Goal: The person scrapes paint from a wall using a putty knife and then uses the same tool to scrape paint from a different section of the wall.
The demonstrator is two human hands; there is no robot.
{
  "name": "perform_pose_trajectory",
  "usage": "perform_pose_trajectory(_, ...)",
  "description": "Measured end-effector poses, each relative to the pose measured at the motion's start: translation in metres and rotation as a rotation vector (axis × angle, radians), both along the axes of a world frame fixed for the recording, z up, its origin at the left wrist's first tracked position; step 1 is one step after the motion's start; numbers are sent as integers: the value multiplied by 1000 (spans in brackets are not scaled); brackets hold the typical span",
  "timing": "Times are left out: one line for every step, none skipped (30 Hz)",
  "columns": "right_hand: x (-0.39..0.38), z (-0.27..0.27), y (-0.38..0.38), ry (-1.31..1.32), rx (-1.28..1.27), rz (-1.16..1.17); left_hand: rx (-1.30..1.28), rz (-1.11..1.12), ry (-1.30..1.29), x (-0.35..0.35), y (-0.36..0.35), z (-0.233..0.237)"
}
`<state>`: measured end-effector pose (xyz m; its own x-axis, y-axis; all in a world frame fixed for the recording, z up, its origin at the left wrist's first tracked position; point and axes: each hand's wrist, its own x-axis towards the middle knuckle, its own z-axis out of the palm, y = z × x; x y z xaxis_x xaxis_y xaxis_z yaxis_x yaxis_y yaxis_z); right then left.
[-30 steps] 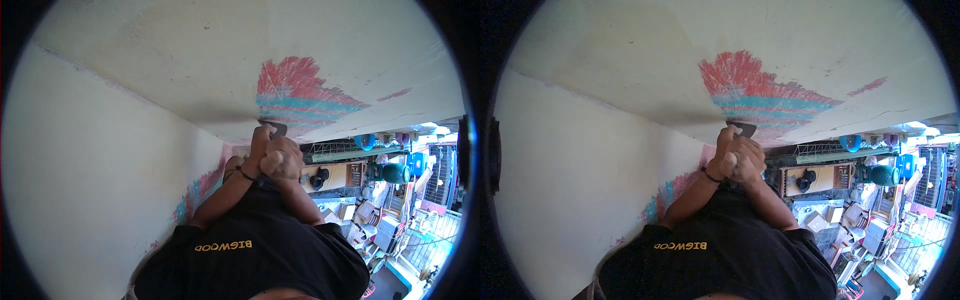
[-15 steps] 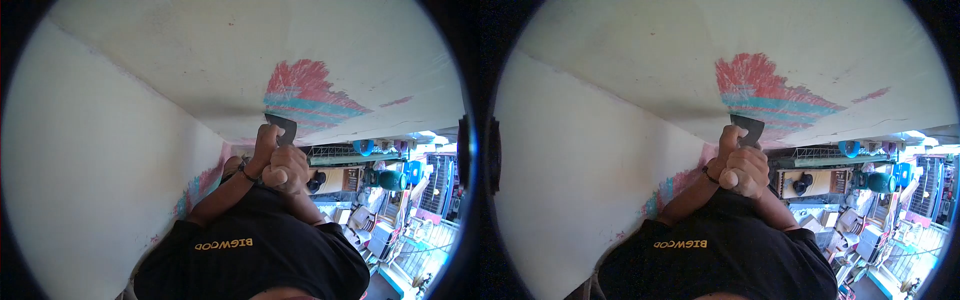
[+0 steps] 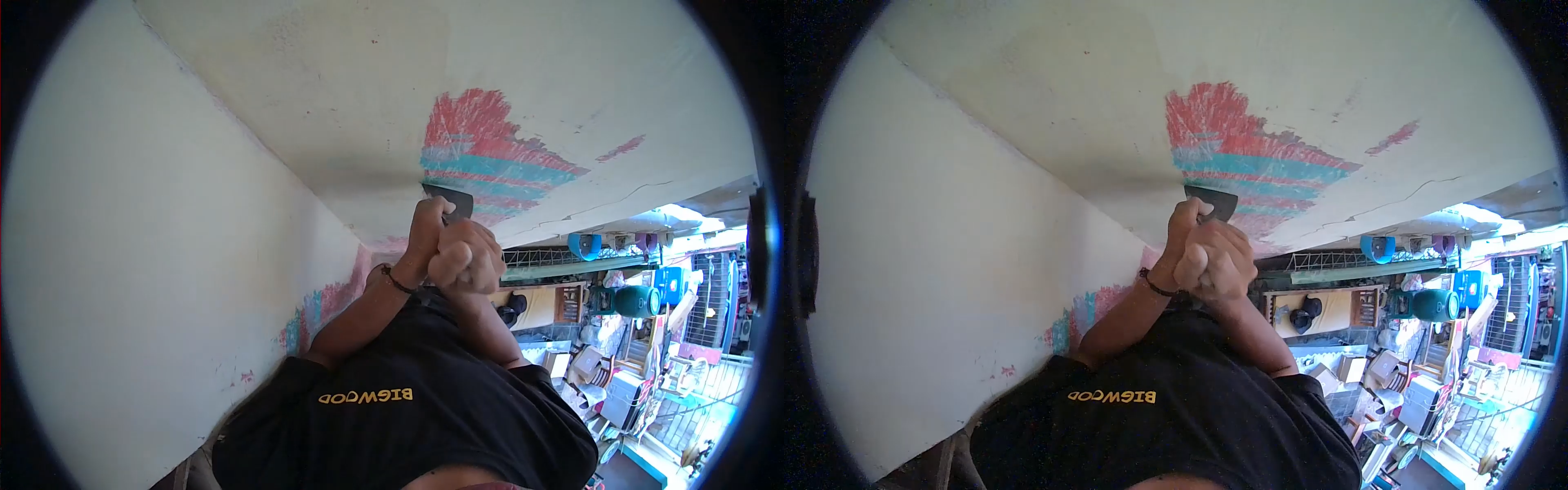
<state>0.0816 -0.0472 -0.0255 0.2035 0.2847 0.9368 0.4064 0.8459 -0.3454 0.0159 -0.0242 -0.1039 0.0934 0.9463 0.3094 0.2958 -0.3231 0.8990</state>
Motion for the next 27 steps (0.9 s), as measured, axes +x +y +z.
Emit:
perform_pose_trajectory(0, 2, 1, 29, 24, 18, 23, 42, 45, 3, 3, 1)
perform_pose_trajectory(-1, -1, 3, 6, 11, -28, -38, -26, -39, 0, 6, -4)
perform_pose_trajectory(-2, -7, 6, -18, -5, -73, -103, -92, -124, -4, 9, -18)
perform_pose_trajectory(-3, -13, 9, -40, -17, -117, -163, -119, -172, -3, 13, -44)
perform_pose_trajectory(-3, -18, 12, -88, -57, -172, -224, -142, -219, -3, 17, -71)
perform_pose_trajectory(-4, -25, 15, -133, -101, -230, -288, -127, -230, 7, 22, -118)
perform_pose_trajectory(-3, -28, 18, -180, -143, -286, -290, -126, -184, 8, 27, -118)
perform_pose_trajectory(-2, -25, 20, -109, -99, -247, -292, -125, -137, 9, 31, -118)
perform_pose_trajectory(-1, -20, 17, -38, -59, -205, -238, -134, -31, 4, 29, -73)
perform_pose_trajectory(1, -17, 10, 34, -44, -165, -172, -101, -24, 4, 19, -43)
perform_pose_trajectory(7, -16, 4, 76, -60, -2, -105, -66, -14, 4, 8, -14)
perform_pose_trajectory(6, -19, 1, 47, -79, -6, -110, -82, 10, 2, 5, -20)
perform_pose_trajectory(7, -21, 3, 13, -84, -9, -102, -97, 30, 1, 8, -27)
perform_pose_trajectory(8, -23, 9, -23, -80, -11, -104, -114, 16, -2, 8, -31)
perform_pose_trajectory(5, -29, 19, -117, -80, -163, -107, -131, 3, -5, 9, -34)
perform_pose_trajectory(4, -30, 18, -135, -90, -187, -110, -148, -10, -8, 10, -37)
perform_pose_trajectory(4, -31, 14, -153, -102, -209, -147, -124, -9, -5, 8, -44)
perform_pose_trajectory(3, -33, 16, -171, -110, -228, -119, -91, -5, -3, 10, -41)
perform_pose_trajectory(3, -30, 19, -82, -58, -135, -92, -57, 0, -1, 14, -29)
perform_pose_trajectory(3, -23, 15, 8, -23, -43, -22, -19, 10, 3, 10, -17)
perform_pose_trajectory(2, -21, 10, 100, 9, 46, 46, 19, 20, 4, 4, -6)
perform_pose_trajectory(2, -23, 10, 52, 6, 53, 56, 13, 28, 2, 2, -16)
perform_pose_trajectory(2, -24, 12, 1, 13, 62, 75, 8, 32, 1, 3, -32)
perform_pose_trajectory(3, -26, 15, -50, 22, 70, 65, -10, 29, -2, 6, -34)
perform_pose_trajectory(4, -29, 15, -80, -25, 41, 54, -27, 26, -5, 8, -37)
perform_pose_trajectory(4, -34, 12, -109, -82, 9, 2, -61, 16, -9, 9, -41)
perform_pose_trajectory(5, -38, 10, -139, -138, -26, -49, -97, 6, -11, 7, -42)
